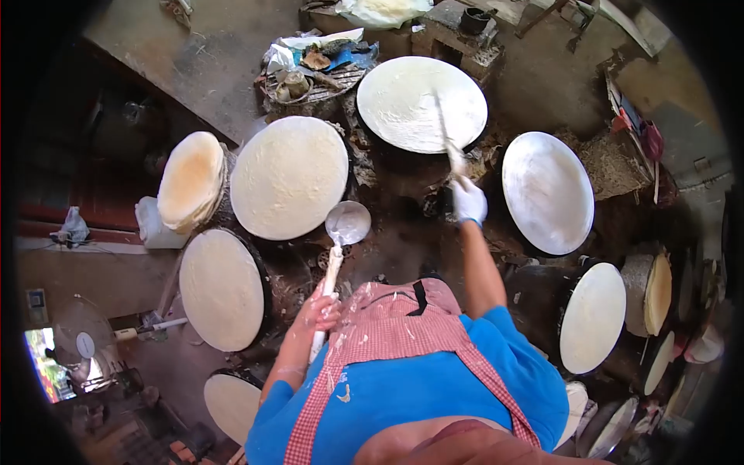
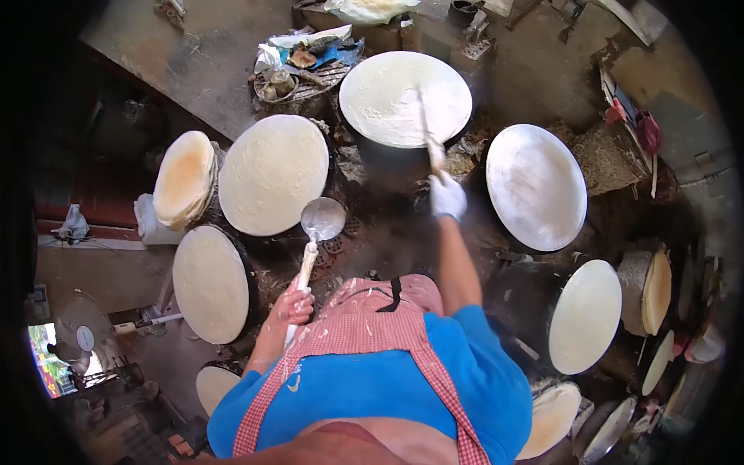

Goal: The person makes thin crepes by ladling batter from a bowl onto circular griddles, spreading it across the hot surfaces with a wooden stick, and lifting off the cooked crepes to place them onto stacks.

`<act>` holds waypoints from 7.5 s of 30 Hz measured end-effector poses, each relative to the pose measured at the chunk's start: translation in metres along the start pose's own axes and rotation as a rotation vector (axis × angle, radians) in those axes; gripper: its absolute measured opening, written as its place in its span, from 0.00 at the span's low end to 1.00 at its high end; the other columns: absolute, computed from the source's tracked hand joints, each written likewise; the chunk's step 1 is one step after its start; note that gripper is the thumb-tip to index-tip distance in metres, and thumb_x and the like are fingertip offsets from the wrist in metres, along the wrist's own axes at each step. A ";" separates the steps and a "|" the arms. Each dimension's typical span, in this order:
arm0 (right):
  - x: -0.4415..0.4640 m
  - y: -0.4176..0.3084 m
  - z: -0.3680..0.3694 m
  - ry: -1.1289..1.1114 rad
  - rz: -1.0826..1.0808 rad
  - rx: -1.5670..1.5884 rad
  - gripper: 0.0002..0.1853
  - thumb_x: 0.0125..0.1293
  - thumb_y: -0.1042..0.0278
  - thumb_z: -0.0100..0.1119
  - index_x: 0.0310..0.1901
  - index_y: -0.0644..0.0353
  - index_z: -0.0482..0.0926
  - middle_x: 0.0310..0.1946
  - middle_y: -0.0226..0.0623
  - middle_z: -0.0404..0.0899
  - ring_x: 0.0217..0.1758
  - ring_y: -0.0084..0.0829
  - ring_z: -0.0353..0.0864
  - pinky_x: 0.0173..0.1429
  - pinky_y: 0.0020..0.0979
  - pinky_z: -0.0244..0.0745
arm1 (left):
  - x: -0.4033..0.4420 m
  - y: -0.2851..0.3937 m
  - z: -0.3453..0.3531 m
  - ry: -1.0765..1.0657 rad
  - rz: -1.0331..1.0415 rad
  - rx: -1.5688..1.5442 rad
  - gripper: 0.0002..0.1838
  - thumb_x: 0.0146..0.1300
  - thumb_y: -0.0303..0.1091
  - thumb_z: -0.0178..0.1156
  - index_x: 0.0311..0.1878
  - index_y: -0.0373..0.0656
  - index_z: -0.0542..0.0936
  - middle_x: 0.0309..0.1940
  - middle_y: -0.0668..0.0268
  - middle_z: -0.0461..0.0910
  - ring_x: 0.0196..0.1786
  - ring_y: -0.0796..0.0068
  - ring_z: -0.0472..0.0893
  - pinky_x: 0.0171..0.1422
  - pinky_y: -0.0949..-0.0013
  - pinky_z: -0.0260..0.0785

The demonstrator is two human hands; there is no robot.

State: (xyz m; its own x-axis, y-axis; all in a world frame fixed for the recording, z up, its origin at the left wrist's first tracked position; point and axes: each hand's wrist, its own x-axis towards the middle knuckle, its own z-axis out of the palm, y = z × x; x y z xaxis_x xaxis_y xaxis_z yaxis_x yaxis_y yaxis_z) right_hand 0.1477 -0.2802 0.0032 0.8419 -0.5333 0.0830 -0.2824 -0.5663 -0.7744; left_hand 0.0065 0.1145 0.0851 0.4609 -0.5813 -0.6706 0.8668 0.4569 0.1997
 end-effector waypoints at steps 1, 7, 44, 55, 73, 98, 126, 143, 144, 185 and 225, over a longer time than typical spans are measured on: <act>-0.005 -0.016 0.017 -0.105 0.004 0.026 0.17 0.57 0.53 0.53 0.45 0.50 0.77 0.33 0.48 0.78 0.36 0.46 0.78 0.41 0.37 0.72 | 0.001 -0.002 0.003 -0.106 -0.009 -0.163 0.30 0.62 0.26 0.45 0.61 0.76 0.56 0.14 0.71 0.59 0.09 0.87 0.54 0.07 0.85 0.46; 0.016 0.027 -0.018 -0.196 -0.068 -0.350 0.14 0.58 0.50 0.51 0.41 0.42 0.80 0.29 0.44 0.79 0.33 0.44 0.79 0.36 0.39 0.72 | 0.004 -0.012 0.005 -0.273 0.186 0.089 0.27 0.62 0.29 0.49 0.61 0.71 0.58 0.18 0.71 0.59 0.13 0.87 0.56 0.11 0.84 0.50; 0.122 -0.005 0.004 -0.345 0.016 0.097 0.20 0.50 0.60 0.61 0.44 0.61 0.78 0.39 0.44 0.80 0.42 0.30 0.79 0.50 0.29 0.70 | 0.068 0.029 0.054 -0.039 -0.071 -0.203 0.07 0.63 0.29 0.47 0.44 0.48 0.65 0.17 0.71 0.60 0.13 0.87 0.58 0.13 0.83 0.51; 0.059 0.019 -0.010 -0.331 0.414 0.710 0.22 0.54 0.67 0.61 0.52 0.63 0.74 0.35 0.35 0.79 0.33 0.21 0.76 0.36 0.21 0.72 | 0.059 0.052 0.031 -0.064 -0.090 -0.482 0.17 0.64 0.41 0.47 0.23 0.41 0.62 0.09 0.69 0.58 0.08 0.79 0.57 0.12 0.78 0.54; 0.116 0.065 -0.050 0.011 -0.260 -0.533 0.09 0.59 0.55 0.51 0.36 0.44 0.78 0.18 0.42 0.75 0.22 0.44 0.76 0.26 0.43 0.69 | 0.202 0.171 0.136 -0.062 -0.047 -0.411 0.11 0.60 0.32 0.52 0.24 0.41 0.63 0.11 0.71 0.58 0.09 0.83 0.57 0.08 0.81 0.50; -0.037 0.002 -0.074 0.345 -0.494 -0.568 0.12 0.46 0.69 0.60 0.36 0.49 0.78 0.25 0.28 0.76 0.26 0.31 0.74 0.33 0.32 0.65 | 0.185 0.081 0.133 -0.298 -0.288 -0.445 0.13 0.65 0.35 0.46 0.52 0.50 0.70 0.15 0.70 0.57 0.10 0.87 0.55 0.07 0.83 0.51; -0.528 -0.176 0.004 -1.775 -1.542 -0.171 0.20 0.48 0.55 0.60 0.40 0.62 0.78 0.25 0.46 0.78 0.32 0.39 0.79 0.37 0.36 0.70 | -0.194 -0.588 0.011 1.127 1.438 -0.961 0.24 0.60 0.31 0.48 0.60 0.56 0.59 0.15 0.71 0.62 0.12 0.85 0.60 0.11 0.82 0.50; -0.691 -0.076 -0.064 -1.633 -1.920 -0.922 0.24 0.52 0.43 0.53 0.34 0.58 0.79 0.28 0.52 0.77 0.36 0.49 0.77 0.42 0.44 0.70 | -0.167 -0.733 -0.217 1.682 1.609 0.008 0.06 0.59 0.27 0.51 0.26 0.41 0.67 0.11 0.70 0.59 0.13 0.83 0.61 0.10 0.75 0.48; -0.685 -0.078 -0.074 -1.633 -1.913 -0.889 0.24 0.52 0.43 0.53 0.34 0.58 0.79 0.28 0.52 0.77 0.36 0.49 0.77 0.42 0.44 0.70 | -0.202 -0.720 -0.197 1.689 1.609 0.042 0.06 0.59 0.27 0.51 0.26 0.41 0.67 0.11 0.70 0.59 0.13 0.83 0.61 0.10 0.75 0.48; -0.296 0.058 -0.217 -1.158 -0.464 -0.229 0.21 0.52 0.47 0.57 0.37 0.59 0.79 0.29 0.45 0.79 0.34 0.37 0.78 0.39 0.32 0.70 | -0.154 -0.281 -0.017 -0.148 0.387 -0.964 0.06 0.61 0.26 0.48 0.33 0.34 0.64 0.17 0.70 0.62 0.11 0.88 0.58 0.12 0.85 0.54; 0.021 0.196 -0.209 0.405 0.409 0.078 0.19 0.53 0.58 0.58 0.46 0.55 0.78 0.25 0.36 0.79 0.24 0.32 0.76 0.27 0.30 0.69 | 0.376 -0.016 0.355 -0.490 -0.513 0.065 0.01 0.59 0.29 0.48 0.33 0.46 0.67 0.14 0.73 0.57 0.13 0.84 0.58 0.13 0.80 0.53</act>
State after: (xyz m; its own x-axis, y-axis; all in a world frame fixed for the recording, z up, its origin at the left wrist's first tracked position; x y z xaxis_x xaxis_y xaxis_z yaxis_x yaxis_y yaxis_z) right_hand 0.0136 -0.5335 -0.0160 0.4243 -0.9055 -0.0109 -0.5001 -0.2243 -0.8364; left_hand 0.2329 -0.3505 0.0837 0.0106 -0.9551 -0.2959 0.9999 0.0120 -0.0029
